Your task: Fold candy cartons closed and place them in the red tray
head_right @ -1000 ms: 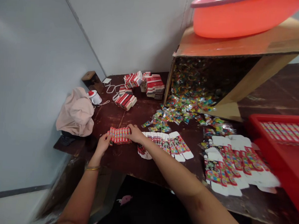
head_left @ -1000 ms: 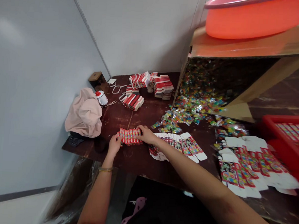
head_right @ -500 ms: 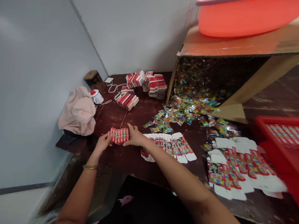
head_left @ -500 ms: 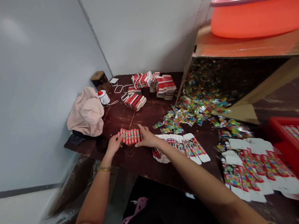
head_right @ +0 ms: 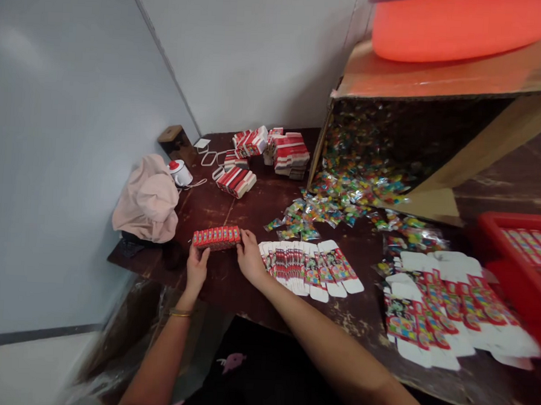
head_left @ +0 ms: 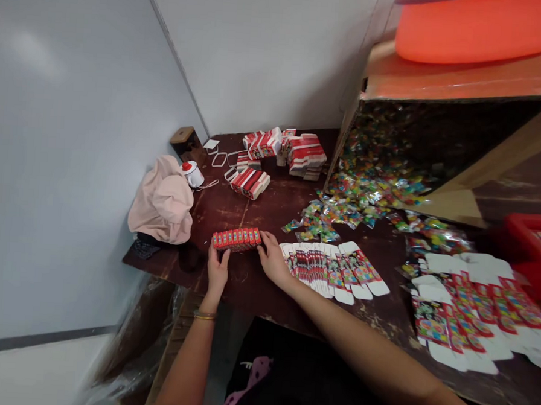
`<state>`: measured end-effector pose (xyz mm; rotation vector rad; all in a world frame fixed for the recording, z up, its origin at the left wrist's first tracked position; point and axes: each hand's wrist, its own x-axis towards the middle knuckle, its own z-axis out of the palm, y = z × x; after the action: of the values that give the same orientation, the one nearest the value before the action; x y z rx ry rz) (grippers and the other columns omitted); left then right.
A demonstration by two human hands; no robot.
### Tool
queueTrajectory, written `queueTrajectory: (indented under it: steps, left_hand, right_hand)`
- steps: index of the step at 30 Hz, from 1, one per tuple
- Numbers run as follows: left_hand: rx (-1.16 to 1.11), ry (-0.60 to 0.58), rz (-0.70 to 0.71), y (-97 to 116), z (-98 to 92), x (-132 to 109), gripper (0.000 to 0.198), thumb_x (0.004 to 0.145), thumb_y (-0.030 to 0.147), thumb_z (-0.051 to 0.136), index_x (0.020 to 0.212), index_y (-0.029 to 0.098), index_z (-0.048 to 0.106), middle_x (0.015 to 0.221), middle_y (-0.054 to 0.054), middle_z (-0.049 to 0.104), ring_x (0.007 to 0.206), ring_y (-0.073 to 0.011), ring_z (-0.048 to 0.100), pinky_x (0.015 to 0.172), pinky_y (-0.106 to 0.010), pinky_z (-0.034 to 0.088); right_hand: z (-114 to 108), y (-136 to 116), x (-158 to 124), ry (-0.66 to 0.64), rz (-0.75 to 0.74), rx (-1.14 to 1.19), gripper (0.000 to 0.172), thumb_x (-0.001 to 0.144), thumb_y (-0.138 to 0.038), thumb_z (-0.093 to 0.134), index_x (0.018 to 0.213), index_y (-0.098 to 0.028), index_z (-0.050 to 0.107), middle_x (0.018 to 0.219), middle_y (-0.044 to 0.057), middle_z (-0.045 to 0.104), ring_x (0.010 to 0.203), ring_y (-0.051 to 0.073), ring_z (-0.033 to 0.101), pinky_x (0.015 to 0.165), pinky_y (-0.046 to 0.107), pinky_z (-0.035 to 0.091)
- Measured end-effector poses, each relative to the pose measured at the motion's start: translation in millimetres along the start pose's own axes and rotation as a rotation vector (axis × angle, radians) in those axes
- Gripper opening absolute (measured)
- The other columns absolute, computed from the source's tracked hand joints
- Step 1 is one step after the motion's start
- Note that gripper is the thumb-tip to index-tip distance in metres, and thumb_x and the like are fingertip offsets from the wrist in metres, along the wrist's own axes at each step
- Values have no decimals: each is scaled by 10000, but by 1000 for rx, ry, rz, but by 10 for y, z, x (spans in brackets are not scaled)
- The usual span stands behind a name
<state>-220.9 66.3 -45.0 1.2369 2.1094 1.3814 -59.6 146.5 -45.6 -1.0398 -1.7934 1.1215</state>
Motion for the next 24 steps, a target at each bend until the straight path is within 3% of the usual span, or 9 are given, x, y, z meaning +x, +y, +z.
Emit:
queueTrajectory:
  steps: [5, 8, 10, 13, 15, 17, 19, 21, 24]
  left_hand:
    - [237, 75, 30, 126, -228, -6, 390, 849, 498, 416, 935, 168, 605, 982, -97, 596, 973, -227, 560, 940, -355, 420]
    - [413, -138, -127, 5, -392, 50, 418, 788, 549, 448, 846, 178, 631, 813, -62, 595, 833, -250, 584, 845, -372, 452]
    - [504, -245, -244, -114, -430, 94, 425, 761, 548, 440, 741, 167, 627, 740, -71, 581, 801, -284, 590, 795, -387, 459]
    - [523, -234, -293, -142, -402, 122, 423, 735, 581, 459, 743, 184, 605, 775, -77, 599, 803, -300, 590, 767, -397, 464]
    - [490, -205, -261, 22, -304, 113, 426, 746, 591, 439, 758, 195, 597, 827, -79, 598, 820, -299, 586, 779, -405, 461]
    - [424, -195, -187, 348, -97, 81, 438, 763, 590, 404, 780, 195, 593, 888, -79, 578, 837, -290, 582, 808, -416, 454]
    - [320, -241, -74, 811, 239, 0, 444, 773, 587, 394, 825, 194, 593, 930, -71, 551, 883, -274, 572, 862, -415, 443]
    - [152, -358, 84, 1357, 688, -169, 453, 775, 592, 416, 897, 195, 596, 961, -63, 537, 981, -266, 542, 944, -410, 408]
    - [-119, -635, 261, 2198, 1485, -628, 412, 820, 547, 445, 986, 204, 602, 1023, -71, 533, 1058, -248, 508, 997, -387, 377]
  right_hand:
    - [-130, -169, 66, -48, 1, -122, 331, 937, -203, 408, 1231, -197, 559, 1171, 102, 593, 1089, 205, 538, 972, 334, 405]
    - [-167, -214, 80, -111, 71, -258, 181, 907, -256, 518, 911, -185, 684, 880, 68, 685, 825, 200, 622, 783, 283, 459]
    - [-155, -220, 75, -129, 113, -328, 182, 886, -275, 554, 806, -169, 680, 798, 66, 687, 746, 206, 625, 706, 275, 455]
    - [-208, -287, 56, -115, 103, -377, 189, 873, -348, 577, 884, -181, 664, 854, 59, 684, 779, 215, 621, 712, 277, 456]
    - [-387, -383, 28, -60, 38, -378, 237, 872, -385, 578, 998, -192, 636, 930, 60, 673, 856, 221, 610, 783, 291, 456]
    - [-734, -492, -37, 42, -41, -359, 302, 881, -362, 571, 1129, -191, 584, 1016, 72, 654, 943, 227, 586, 862, 313, 440]
    - [-1247, -584, -175, 170, -83, -336, 368, 889, -321, 564, 1232, -192, 526, 1095, 83, 632, 1010, 230, 559, 907, 333, 426]
    - [-1886, -642, -423, 298, -65, -333, 378, 895, -304, 559, 1259, -208, 514, 1157, 85, 613, 1049, 232, 542, 928, 353, 420]
    - [-2938, -643, -1011, 522, 10, -426, 416, 879, -344, 581, 1268, -207, 528, 1181, 109, 605, 1073, 262, 536, 956, 405, 406]
